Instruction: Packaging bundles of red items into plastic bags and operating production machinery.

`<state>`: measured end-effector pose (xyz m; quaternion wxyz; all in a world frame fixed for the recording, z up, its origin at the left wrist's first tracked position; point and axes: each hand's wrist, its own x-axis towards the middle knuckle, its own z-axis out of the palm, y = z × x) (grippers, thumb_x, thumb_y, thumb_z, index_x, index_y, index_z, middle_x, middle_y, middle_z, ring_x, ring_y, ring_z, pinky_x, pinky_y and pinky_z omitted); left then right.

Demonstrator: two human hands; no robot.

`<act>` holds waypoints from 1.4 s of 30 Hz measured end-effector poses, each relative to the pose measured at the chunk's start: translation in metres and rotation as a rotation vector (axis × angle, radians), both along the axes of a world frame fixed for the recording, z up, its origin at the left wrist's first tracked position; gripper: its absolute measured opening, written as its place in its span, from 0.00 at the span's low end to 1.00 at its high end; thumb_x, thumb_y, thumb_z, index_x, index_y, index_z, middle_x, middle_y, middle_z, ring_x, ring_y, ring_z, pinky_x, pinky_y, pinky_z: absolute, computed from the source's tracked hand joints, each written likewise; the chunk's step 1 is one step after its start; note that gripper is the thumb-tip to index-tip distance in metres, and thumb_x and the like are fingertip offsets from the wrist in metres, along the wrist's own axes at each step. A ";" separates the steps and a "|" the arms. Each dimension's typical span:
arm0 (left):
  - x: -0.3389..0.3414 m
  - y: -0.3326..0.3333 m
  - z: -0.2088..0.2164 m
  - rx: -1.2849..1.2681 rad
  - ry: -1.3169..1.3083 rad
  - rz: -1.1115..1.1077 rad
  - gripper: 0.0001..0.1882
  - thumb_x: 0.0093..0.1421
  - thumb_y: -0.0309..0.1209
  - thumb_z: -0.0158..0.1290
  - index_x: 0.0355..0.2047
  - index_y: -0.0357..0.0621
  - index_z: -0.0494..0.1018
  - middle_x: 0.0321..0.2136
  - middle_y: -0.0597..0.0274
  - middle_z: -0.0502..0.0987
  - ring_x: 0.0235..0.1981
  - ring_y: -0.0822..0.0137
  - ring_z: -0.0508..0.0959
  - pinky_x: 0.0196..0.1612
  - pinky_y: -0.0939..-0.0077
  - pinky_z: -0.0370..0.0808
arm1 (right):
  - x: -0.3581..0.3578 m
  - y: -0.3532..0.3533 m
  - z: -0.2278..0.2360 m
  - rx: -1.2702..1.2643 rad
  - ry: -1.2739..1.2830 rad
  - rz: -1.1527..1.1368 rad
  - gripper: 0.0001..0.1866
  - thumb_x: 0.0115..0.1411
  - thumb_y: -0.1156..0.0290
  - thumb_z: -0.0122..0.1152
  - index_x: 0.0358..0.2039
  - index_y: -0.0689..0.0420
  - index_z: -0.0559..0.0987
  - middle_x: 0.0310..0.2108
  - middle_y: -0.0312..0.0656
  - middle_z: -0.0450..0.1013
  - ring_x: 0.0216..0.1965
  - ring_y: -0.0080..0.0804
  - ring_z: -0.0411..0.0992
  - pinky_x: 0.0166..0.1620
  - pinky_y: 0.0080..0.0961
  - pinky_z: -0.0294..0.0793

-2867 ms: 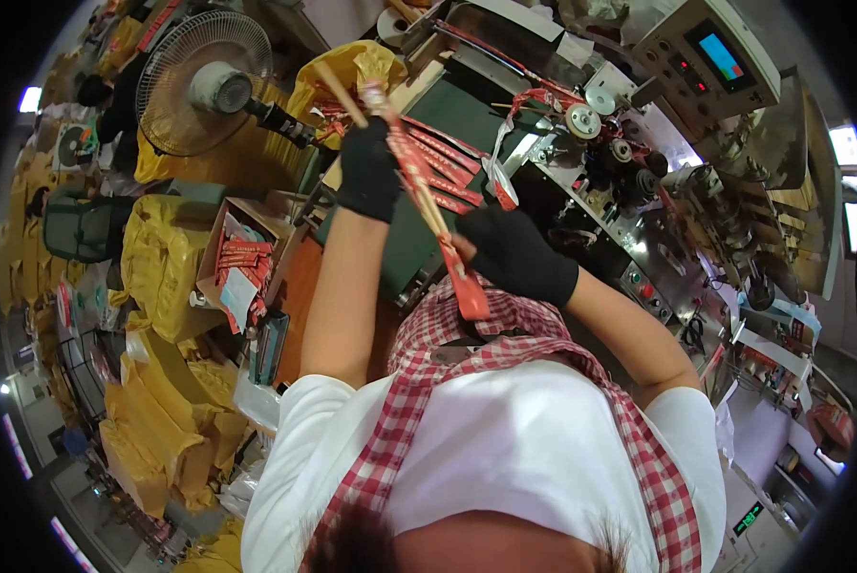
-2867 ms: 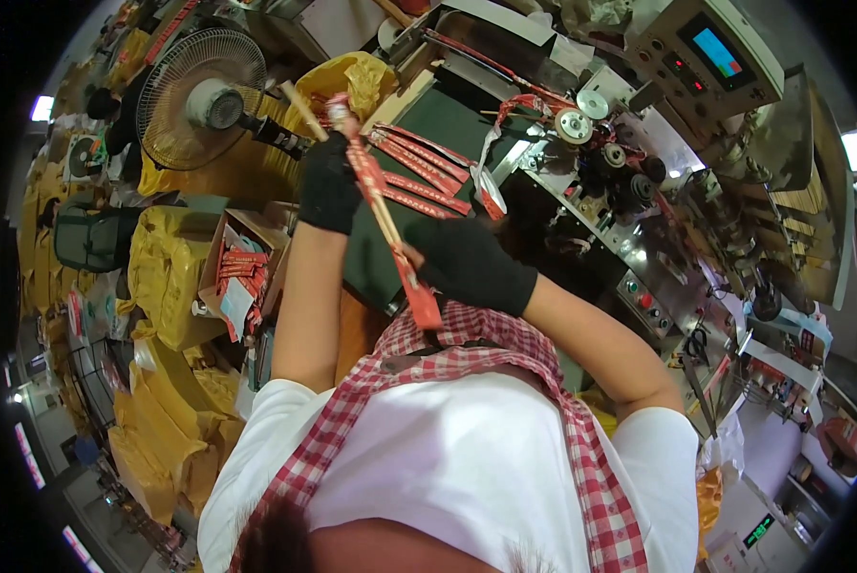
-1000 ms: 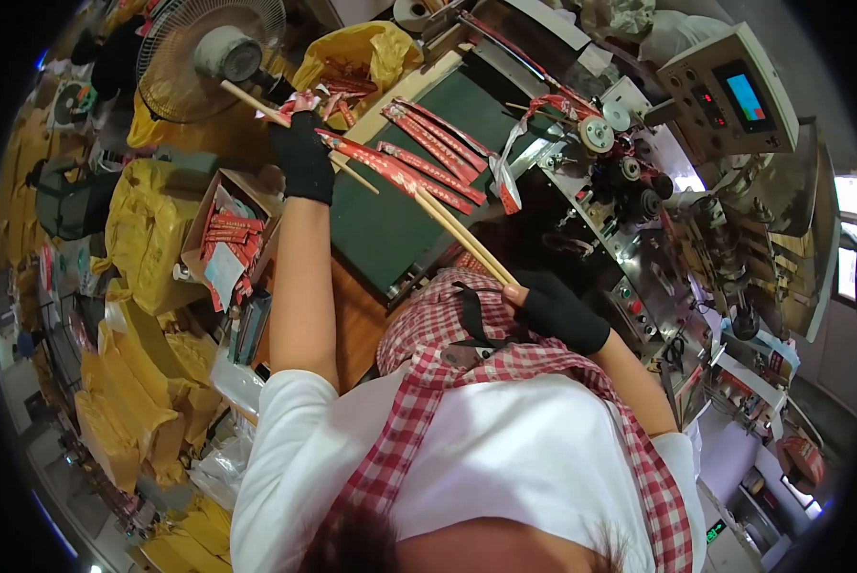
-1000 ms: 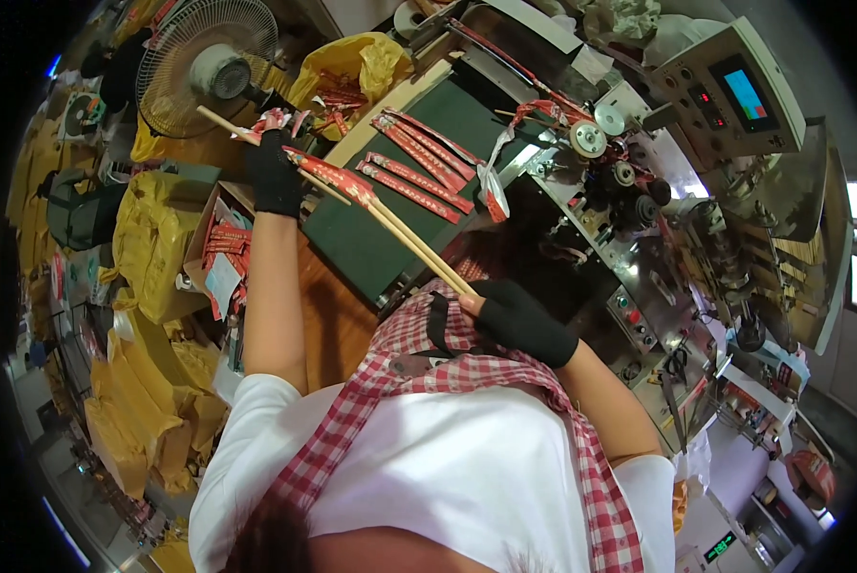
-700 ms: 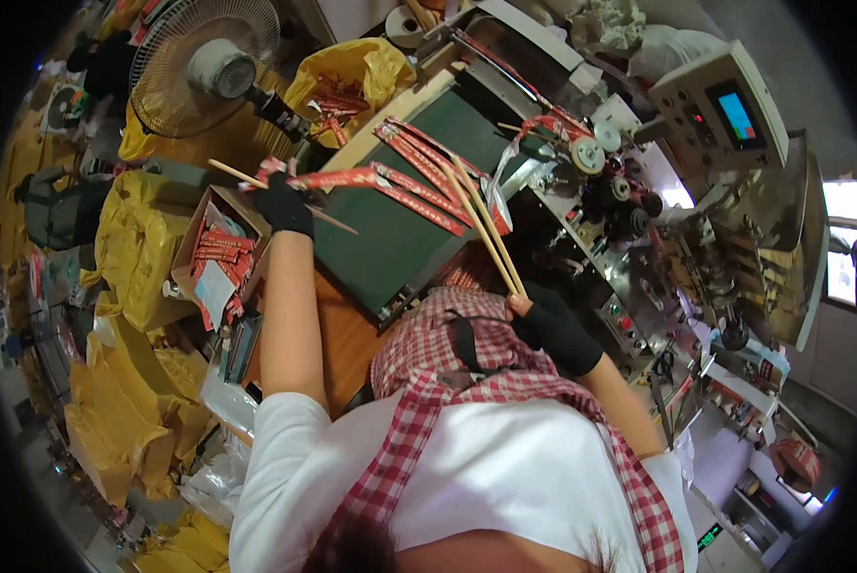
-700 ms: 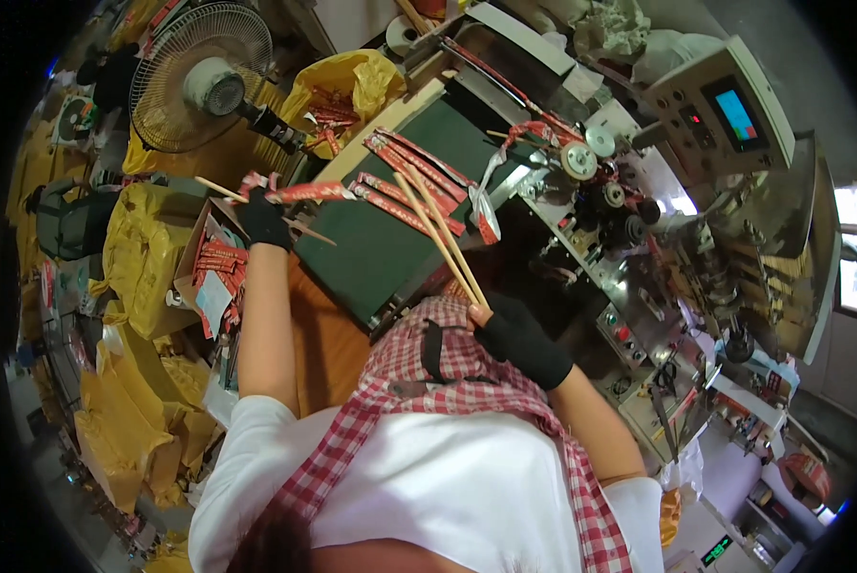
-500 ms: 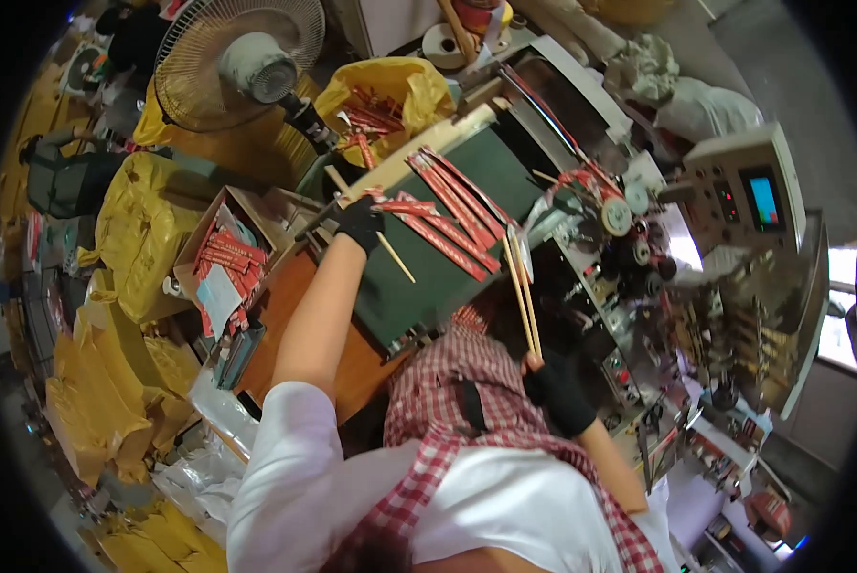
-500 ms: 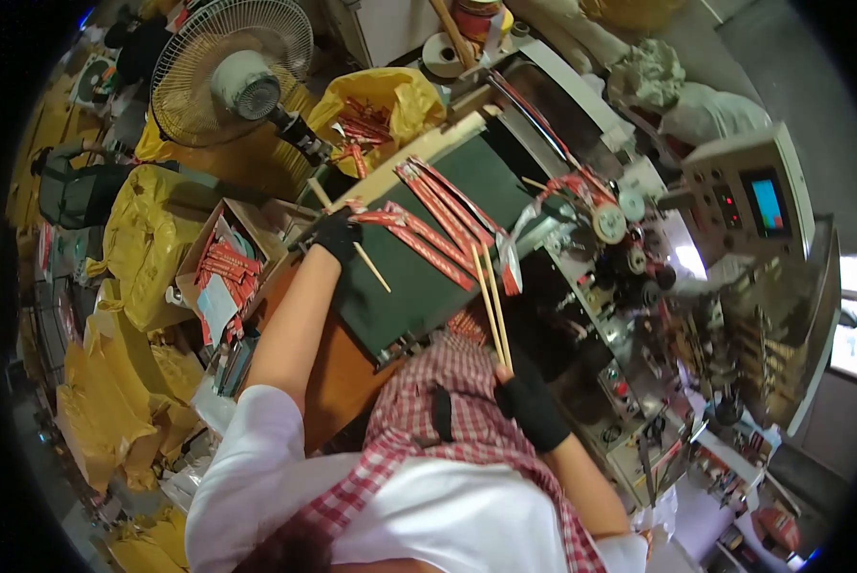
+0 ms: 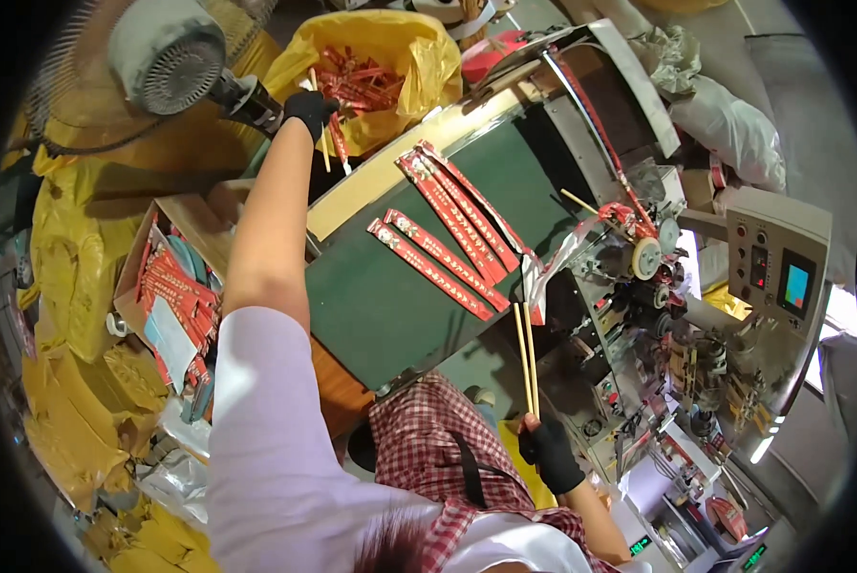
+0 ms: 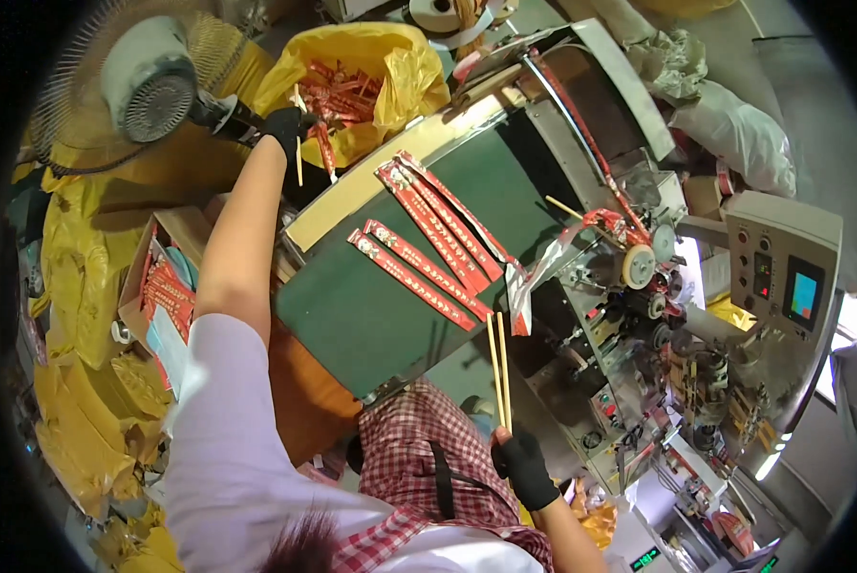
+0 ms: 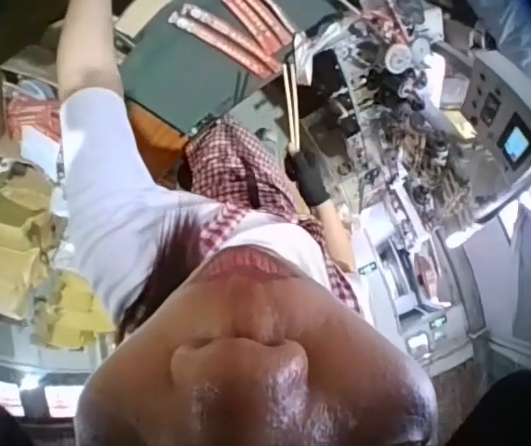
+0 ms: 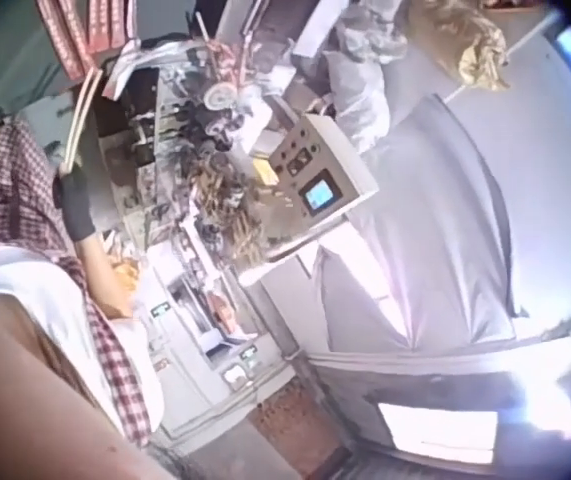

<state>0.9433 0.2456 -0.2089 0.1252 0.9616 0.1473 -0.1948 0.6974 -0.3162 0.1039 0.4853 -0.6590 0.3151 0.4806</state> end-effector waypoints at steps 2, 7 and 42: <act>-0.025 0.057 -0.056 -0.211 -0.046 0.279 0.16 0.57 0.41 0.53 0.38 0.43 0.75 0.32 0.48 0.78 0.33 0.56 0.78 0.38 0.63 0.74 | 0.005 0.012 -0.007 0.030 0.012 0.066 0.18 0.63 0.55 0.49 0.25 0.56 0.70 0.13 0.30 0.59 0.14 0.18 0.57 0.19 0.18 0.54; -0.028 -0.045 -0.149 -0.140 0.333 0.445 0.18 0.56 0.41 0.47 0.43 0.48 0.74 0.47 0.52 0.74 0.47 0.56 0.75 0.47 0.62 0.72 | 0.010 0.016 -0.035 -0.213 -0.016 -0.005 0.17 0.64 0.57 0.48 0.26 0.57 0.69 0.12 0.32 0.59 0.12 0.19 0.56 0.16 0.18 0.53; -0.167 -0.136 0.082 -0.761 -0.602 0.979 0.15 0.53 0.30 0.56 0.39 0.40 0.66 0.25 0.63 0.68 0.21 0.74 0.67 0.20 0.78 0.63 | -0.014 0.014 -0.016 -0.105 -0.129 -0.064 0.17 0.63 0.57 0.49 0.27 0.57 0.69 0.12 0.32 0.60 0.12 0.19 0.57 0.16 0.18 0.56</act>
